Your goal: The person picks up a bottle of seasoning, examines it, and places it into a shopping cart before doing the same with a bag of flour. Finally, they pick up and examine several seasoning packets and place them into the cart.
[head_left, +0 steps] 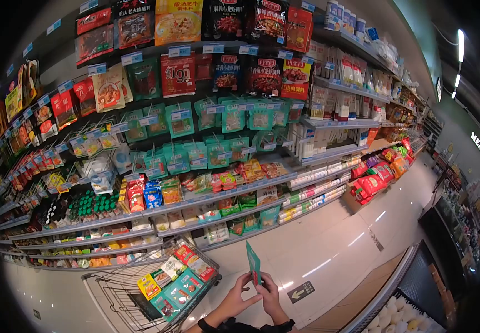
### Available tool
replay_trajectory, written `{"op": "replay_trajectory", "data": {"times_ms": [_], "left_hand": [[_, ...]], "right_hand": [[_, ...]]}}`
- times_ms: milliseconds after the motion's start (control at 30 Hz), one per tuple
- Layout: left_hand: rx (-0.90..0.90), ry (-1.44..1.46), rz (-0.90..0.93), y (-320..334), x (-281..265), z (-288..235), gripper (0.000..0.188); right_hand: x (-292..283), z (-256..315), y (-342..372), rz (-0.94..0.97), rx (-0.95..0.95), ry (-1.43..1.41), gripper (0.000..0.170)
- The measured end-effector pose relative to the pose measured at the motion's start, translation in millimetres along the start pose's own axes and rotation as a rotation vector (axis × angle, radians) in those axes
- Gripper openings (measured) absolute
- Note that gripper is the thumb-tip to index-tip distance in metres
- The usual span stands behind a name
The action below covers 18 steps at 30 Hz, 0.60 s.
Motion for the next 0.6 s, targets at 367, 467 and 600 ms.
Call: {"op": "replay_trajectory", "data": {"times_ms": [367,467,600], "left_hand": [[-0.117,0.226,-0.189,-96,-53,40,0.034],[-0.164,0.271,-0.15,-112,-57,50,0.034],[-0.297,0.425,-0.01,-128,-59,54,0.037]], "right_hand": [[1,-8,-106,0.073,-0.13,0.384,0.038],[4,5,-123,-0.291,-0.203,0.51,0.046],[-25,-2,-139,-0.262,0.049,-0.113,0.036]]}}
Point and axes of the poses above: each hand's wrist, its own y-axis away from the middle knuckle, its own x-axis out of the palm, z = x × y, the point moved 1 cm from there along -y, towards the middle knuckle, and after that the axes turned 12 degrees about -y, right-handed, at the moved point
